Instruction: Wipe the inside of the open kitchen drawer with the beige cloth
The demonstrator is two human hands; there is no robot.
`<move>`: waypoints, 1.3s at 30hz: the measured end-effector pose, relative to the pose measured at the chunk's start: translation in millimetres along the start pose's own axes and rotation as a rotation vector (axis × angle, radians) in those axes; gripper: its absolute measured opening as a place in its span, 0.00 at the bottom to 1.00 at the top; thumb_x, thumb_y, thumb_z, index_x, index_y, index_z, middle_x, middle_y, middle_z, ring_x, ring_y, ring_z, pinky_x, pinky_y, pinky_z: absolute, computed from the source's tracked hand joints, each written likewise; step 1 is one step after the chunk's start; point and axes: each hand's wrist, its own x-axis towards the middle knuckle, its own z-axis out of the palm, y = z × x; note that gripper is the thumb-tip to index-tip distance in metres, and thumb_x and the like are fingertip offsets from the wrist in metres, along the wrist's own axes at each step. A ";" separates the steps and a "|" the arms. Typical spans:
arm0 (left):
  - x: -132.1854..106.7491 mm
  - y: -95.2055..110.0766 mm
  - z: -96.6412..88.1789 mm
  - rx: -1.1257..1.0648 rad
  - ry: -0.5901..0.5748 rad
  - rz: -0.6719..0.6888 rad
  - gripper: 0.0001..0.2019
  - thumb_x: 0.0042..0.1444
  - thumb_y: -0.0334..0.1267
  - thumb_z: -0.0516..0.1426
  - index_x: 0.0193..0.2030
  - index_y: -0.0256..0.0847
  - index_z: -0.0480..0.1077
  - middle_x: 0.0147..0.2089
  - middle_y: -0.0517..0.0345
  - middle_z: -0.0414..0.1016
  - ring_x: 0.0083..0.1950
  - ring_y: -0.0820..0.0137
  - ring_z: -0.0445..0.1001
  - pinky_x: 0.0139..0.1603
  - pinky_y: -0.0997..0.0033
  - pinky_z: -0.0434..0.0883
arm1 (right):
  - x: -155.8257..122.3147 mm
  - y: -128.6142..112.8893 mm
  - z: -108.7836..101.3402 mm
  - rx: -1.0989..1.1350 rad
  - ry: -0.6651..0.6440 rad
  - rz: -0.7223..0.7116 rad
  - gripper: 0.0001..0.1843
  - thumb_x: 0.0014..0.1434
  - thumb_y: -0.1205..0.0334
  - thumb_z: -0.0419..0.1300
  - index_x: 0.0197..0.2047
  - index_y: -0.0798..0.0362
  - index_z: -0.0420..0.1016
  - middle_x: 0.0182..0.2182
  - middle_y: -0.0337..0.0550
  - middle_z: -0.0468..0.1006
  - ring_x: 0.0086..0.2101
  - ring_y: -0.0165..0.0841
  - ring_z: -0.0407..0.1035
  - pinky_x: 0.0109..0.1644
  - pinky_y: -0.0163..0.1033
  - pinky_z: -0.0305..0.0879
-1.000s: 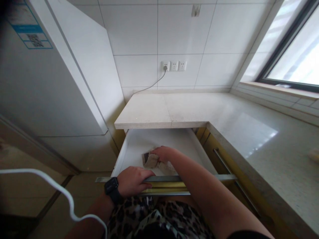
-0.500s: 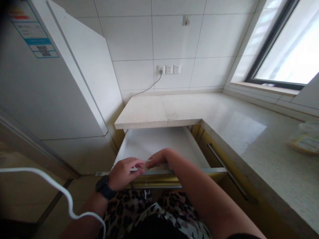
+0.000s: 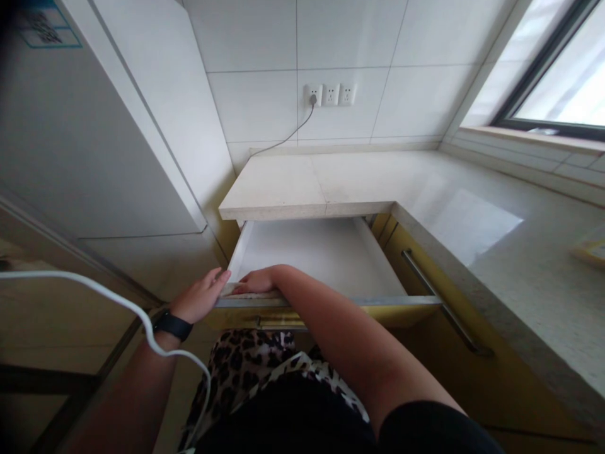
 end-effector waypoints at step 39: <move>0.3 -2.0 -12.7 0.198 -0.174 0.076 0.35 0.60 0.65 0.41 0.58 0.46 0.72 0.63 0.47 0.71 0.64 0.50 0.68 0.62 0.55 0.63 | -114.7 32.2 -6.3 -0.193 -0.012 0.260 0.29 0.61 0.40 0.53 0.51 0.52 0.81 0.51 0.53 0.80 0.45 0.48 0.74 0.51 0.51 0.66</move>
